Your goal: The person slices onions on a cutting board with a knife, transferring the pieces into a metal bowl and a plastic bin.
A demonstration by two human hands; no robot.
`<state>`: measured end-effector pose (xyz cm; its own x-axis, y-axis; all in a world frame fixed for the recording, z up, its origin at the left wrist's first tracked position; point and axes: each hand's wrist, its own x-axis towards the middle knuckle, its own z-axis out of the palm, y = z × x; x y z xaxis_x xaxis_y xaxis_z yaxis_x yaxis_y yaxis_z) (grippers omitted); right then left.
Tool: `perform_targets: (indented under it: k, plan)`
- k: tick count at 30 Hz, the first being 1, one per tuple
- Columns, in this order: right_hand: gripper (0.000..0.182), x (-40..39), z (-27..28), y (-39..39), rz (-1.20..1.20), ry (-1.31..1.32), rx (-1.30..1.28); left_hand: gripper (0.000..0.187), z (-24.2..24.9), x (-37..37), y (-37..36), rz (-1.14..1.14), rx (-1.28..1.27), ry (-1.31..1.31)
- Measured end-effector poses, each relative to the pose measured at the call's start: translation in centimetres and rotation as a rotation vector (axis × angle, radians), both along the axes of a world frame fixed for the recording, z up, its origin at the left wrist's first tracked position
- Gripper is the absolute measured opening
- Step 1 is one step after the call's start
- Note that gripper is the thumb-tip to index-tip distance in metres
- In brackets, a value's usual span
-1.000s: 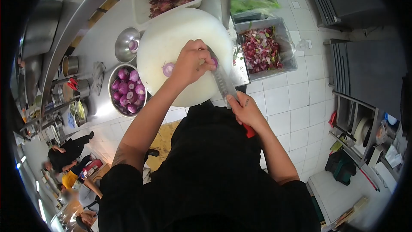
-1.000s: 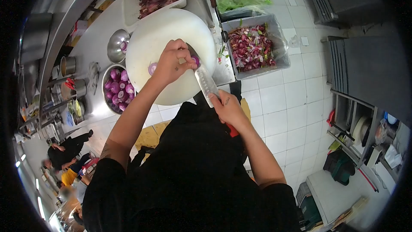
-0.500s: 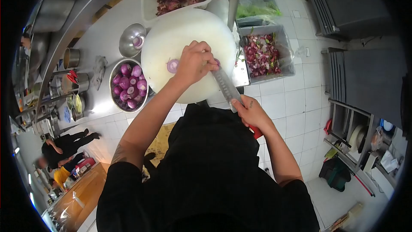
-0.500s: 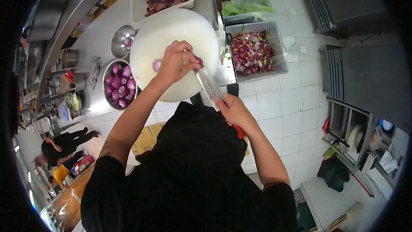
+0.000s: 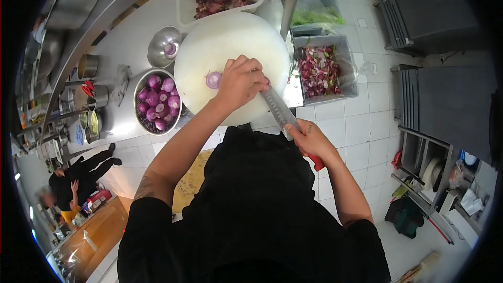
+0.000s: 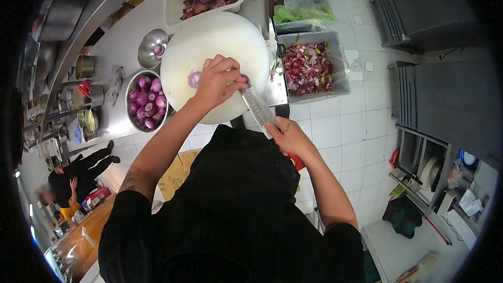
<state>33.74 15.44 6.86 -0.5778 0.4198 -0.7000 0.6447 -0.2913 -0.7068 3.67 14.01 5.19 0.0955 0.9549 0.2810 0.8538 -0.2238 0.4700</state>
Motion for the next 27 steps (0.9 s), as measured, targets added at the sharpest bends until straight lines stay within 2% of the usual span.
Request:
perform_targets:
  k: [6, 9, 12, 13, 15, 20, 27]
  plan:
    - [0.046, 2.6, -0.5, -1.2, 0.073, 0.006, -0.021, 0.013, 0.4, -0.3, -0.1, 0.018, -0.015, 0.044]
    - [0.044, 4.1, 0.1, -1.7, 0.080, 0.022, -0.072, 0.016, -1.6, -1.8, 0.4, -0.005, -0.128, -0.276]
    - [0.042, 6.3, 3.3, -0.3, 0.075, -0.011, -0.103, 0.025, 0.2, -2.4, 0.2, 0.085, -0.344, -0.493]
    - [0.040, 7.6, 3.8, 0.2, 0.071, -0.054, -0.120, 0.029, 0.2, -2.1, 0.1, 0.057, -0.250, -0.422]
    - [0.038, 10.0, 3.5, 0.3, -0.095, -0.095, -0.131, 0.036, -0.5, -0.8, -0.7, 0.018, -0.056, -0.280]
    - [0.031, 9.9, 3.8, -0.1, -0.362, -0.097, -0.131, 0.036, -2.4, 3.5, -2.4, 0.133, -0.041, -0.048]
    - [0.034, 6.7, 3.2, 0.7, -0.246, -0.021, -0.050, 0.030, -2.5, 4.5, -3.2, 0.145, -0.053, 0.040]
